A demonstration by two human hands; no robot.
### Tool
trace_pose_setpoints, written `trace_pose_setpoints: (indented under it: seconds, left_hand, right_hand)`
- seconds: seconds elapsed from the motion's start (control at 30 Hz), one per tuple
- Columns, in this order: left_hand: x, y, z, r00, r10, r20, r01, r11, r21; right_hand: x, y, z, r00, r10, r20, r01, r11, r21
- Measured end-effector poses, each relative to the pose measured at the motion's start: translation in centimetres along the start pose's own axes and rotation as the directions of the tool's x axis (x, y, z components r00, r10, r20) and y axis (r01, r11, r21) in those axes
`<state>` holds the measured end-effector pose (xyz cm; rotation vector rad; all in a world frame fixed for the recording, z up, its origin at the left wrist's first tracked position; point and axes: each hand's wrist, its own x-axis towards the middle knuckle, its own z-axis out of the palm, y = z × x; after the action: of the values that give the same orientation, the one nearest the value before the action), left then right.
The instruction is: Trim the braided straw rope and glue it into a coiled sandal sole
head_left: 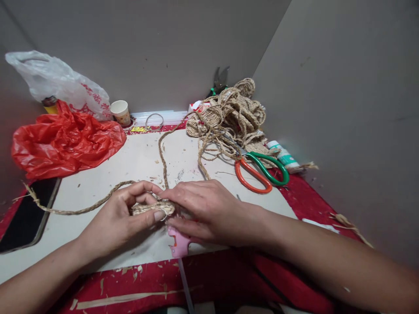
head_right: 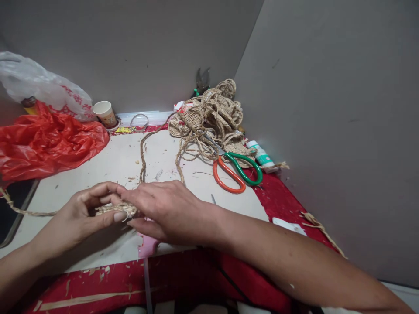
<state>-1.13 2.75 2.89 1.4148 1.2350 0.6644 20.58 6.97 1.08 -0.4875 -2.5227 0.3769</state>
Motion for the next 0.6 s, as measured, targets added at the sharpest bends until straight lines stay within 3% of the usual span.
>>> trace_pose_setpoints:
  seconds: [0.13, 0.23, 0.37, 0.5, 0.6]
  left_hand:
    - [-0.1, -0.2, -0.3, 0.997, 0.003, -0.074, -0.005, 1.000, -0.023]
    - [-0.1, 0.0, -0.3, 0.997, -0.015, -0.070, 0.013, 0.999, -0.033]
    - [-0.1, 0.2, 0.1, 1.000, -0.020, 0.006, 0.020, 1.000, -0.003]
    - [-0.1, 0.4, 0.7, 0.985, -0.142, 0.103, 0.146, 0.989, -0.032]
    - [0.0, 0.4, 0.9, 0.986, -0.127, 0.111, 0.137, 0.987, -0.090]
  right_hand:
    - [-0.1, 0.1, -0.2, 0.992, 0.015, -0.123, -0.017, 1.000, -0.016]
    - [-0.1, 0.3, 0.0, 0.985, 0.003, -0.173, -0.012, 0.998, -0.055]
    - [-0.2, 0.4, 0.5, 0.985, -0.043, -0.168, 0.028, 0.996, -0.088]
    - [-0.3, 0.5, 0.8, 0.992, -0.050, -0.114, 0.041, 0.996, -0.073]
    - [-0.3, 0.4, 0.7, 0.994, -0.058, -0.092, 0.051, 0.996, -0.073]
